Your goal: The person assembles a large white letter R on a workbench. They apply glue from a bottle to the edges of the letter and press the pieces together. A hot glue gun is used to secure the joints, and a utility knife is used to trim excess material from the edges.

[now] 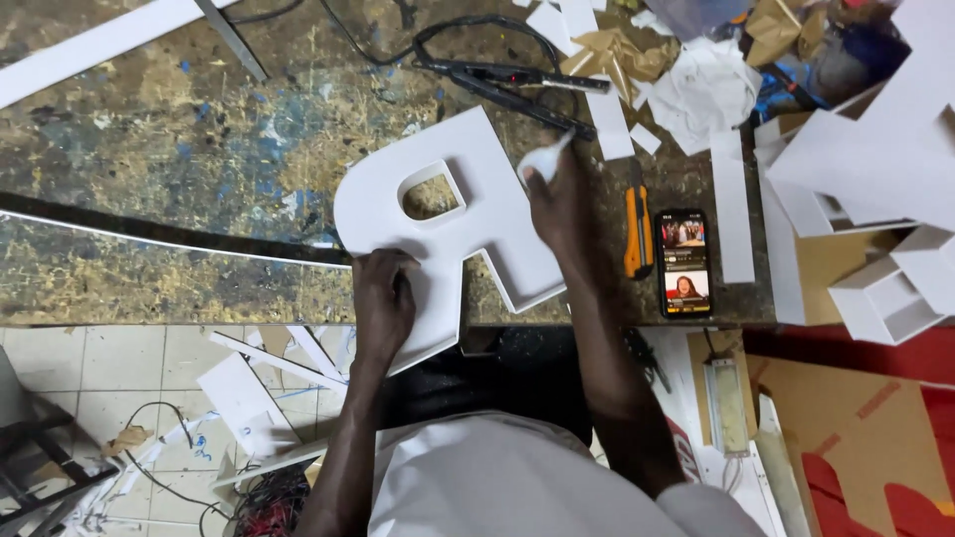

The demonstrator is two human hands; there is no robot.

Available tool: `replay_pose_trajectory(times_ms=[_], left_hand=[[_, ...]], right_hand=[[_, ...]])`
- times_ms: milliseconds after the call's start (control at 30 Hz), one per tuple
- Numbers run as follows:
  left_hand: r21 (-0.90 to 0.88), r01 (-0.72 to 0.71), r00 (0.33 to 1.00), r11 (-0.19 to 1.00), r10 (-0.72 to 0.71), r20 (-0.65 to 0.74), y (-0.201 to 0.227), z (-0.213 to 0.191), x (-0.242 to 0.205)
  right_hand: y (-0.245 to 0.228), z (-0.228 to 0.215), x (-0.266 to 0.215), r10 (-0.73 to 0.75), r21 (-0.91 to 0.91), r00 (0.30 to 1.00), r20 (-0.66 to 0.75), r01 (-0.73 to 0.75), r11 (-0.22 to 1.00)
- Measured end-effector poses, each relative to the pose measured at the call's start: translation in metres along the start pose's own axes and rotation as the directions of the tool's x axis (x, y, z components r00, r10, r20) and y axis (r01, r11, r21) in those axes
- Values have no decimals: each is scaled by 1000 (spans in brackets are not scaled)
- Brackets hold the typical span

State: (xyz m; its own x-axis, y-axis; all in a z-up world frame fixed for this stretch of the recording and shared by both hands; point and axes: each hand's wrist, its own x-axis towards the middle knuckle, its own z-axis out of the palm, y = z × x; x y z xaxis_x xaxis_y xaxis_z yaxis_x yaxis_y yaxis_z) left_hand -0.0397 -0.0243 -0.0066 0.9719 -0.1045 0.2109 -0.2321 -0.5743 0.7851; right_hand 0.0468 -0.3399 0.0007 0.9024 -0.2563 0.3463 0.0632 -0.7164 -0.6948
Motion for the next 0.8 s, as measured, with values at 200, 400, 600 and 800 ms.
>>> replay_pose_trajectory(times_ms=[200,400,600,800], left_hand=[[-38,41,999,998,-42,-24,12,3,5],[-139,-7,961,990,-32,-276,23,75,1],[-214,-42,985,976,4,-173,48,82,-5],[-131,-190,982,973,185,-45,27,29,-11]], right_hand=[[-91,-17,-87,41,263,986,164,-84,961],[-80,-3,-89,-85,148,984,155,62,987],[-61,-4,-74,-54,208,992,111,30,978],[-71,-4,-72,55,192,985,162,-86,978]])
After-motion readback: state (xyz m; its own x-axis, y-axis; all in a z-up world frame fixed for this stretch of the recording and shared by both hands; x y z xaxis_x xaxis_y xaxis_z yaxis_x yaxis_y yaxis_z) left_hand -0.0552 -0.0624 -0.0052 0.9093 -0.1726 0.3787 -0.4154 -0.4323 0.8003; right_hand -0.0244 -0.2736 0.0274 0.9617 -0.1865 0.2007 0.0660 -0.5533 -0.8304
